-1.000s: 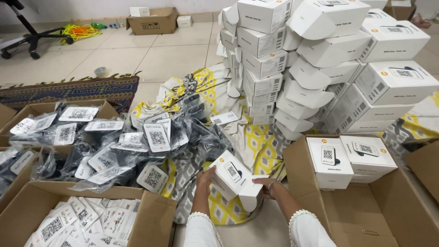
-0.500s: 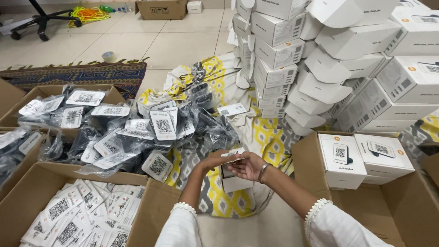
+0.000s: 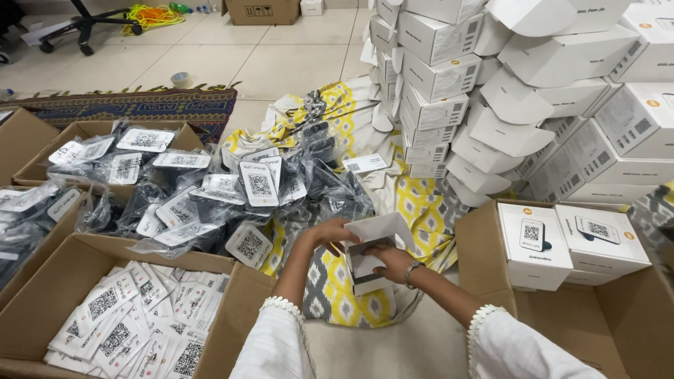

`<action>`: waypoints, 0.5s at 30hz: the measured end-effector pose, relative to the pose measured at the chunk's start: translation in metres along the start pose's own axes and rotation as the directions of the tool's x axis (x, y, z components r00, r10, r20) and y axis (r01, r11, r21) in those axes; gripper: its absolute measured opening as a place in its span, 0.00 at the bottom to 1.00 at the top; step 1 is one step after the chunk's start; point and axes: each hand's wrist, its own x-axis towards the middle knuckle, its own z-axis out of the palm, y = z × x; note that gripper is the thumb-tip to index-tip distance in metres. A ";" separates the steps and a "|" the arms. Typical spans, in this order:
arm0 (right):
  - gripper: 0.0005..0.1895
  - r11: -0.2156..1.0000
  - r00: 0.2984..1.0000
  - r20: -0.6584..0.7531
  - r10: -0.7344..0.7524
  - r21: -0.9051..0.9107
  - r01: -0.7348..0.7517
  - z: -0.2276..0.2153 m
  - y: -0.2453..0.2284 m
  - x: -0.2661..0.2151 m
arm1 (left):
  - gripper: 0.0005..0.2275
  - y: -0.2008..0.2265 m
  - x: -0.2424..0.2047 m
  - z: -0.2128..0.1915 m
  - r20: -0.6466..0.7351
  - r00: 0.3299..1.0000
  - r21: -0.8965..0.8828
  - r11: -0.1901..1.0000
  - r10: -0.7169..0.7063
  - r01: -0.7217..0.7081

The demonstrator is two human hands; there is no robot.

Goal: The person places electronic QR-labeled devices into individual cardboard boxes and stacks them.

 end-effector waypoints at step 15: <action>0.30 0.931 0.948 0.305 0.088 -0.363 0.030 0.062 0.014 0.013 | 0.25 0.000 0.042 -0.035 -0.786 0.614 -0.372 0.734 0.077 -0.568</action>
